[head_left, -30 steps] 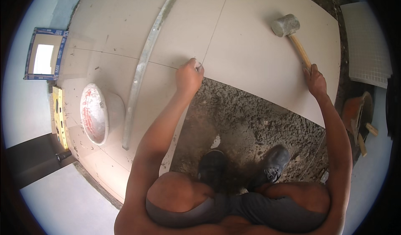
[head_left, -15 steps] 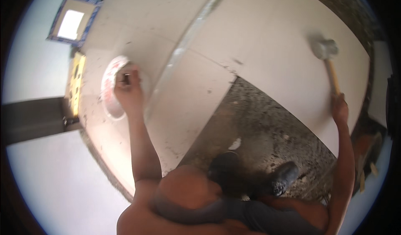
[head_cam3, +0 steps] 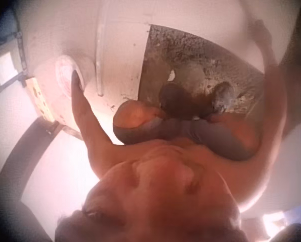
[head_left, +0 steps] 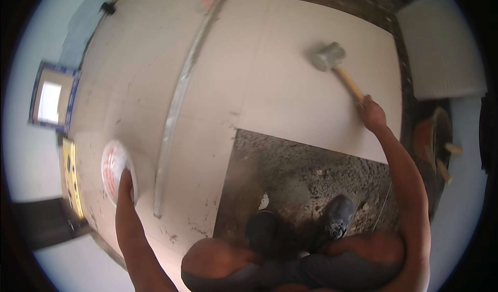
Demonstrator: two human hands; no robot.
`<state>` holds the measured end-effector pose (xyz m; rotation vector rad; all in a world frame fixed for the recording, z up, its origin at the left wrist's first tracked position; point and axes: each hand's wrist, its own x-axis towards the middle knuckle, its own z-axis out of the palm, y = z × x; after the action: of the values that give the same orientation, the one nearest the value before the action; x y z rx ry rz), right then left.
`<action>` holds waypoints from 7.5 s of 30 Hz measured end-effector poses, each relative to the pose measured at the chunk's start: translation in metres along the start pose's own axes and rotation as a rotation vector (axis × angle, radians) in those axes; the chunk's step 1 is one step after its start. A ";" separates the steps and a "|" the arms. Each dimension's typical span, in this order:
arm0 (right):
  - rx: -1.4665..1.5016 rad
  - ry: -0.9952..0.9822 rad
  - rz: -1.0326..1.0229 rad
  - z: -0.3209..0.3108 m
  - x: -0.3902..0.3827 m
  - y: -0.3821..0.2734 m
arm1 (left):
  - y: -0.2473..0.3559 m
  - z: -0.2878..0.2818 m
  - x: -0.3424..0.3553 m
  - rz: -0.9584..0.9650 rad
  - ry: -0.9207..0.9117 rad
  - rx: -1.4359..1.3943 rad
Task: The person spreads cement on the floor using a trowel, places a large ceramic tile, and taps it into place with a rubber mallet. They adjust the tile alignment and continue preparing the surface for additional tiles.
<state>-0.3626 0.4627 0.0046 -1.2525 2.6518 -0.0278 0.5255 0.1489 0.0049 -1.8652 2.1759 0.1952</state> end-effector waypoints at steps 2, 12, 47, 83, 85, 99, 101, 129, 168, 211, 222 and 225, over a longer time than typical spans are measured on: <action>0.071 0.016 -0.046 0.003 -0.002 -0.006 | 0.003 -0.014 -0.007 -0.043 0.004 0.012; 0.086 -0.169 0.033 -0.024 -0.010 -0.016 | 0.015 -0.036 -0.021 -0.195 0.054 -0.029; -0.044 0.057 -0.012 0.001 0.064 -0.005 | 0.524 -0.116 0.162 0.359 0.281 -0.006; 0.025 0.260 -0.129 0.013 0.067 0.004 | 0.771 -0.117 0.435 0.361 0.235 -0.425; 0.042 0.271 -0.158 0.009 0.068 0.003 | 0.763 -0.104 0.445 0.402 0.328 -0.370; -0.044 0.251 -0.095 0.014 0.067 -0.004 | 0.785 -0.108 0.372 0.195 0.519 -0.424; -0.043 0.206 -0.102 0.015 0.066 -0.005 | 0.779 -0.103 0.359 0.125 0.493 -0.494; -0.050 0.213 -0.101 0.001 0.062 -0.006 | 0.669 -0.041 0.077 0.329 0.184 -0.045; 0.144 0.324 -0.232 -0.028 0.039 -0.024 | 0.680 -0.023 0.064 0.075 0.324 -0.304; 0.107 0.201 -0.130 0.006 0.032 -0.034 | 0.700 -0.034 0.095 0.068 0.298 -0.231; 0.885 0.247 -0.120 -0.083 0.158 -0.154 | 0.696 -0.042 0.092 0.041 0.216 -0.265; 0.752 0.266 -0.101 -0.060 0.178 -0.153 | 0.704 -0.044 0.090 0.058 0.211 -0.268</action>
<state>-0.3672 0.2242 0.0478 -1.1473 2.3670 -1.1530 -0.1848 0.1664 -0.0295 -2.0469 2.4515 0.3307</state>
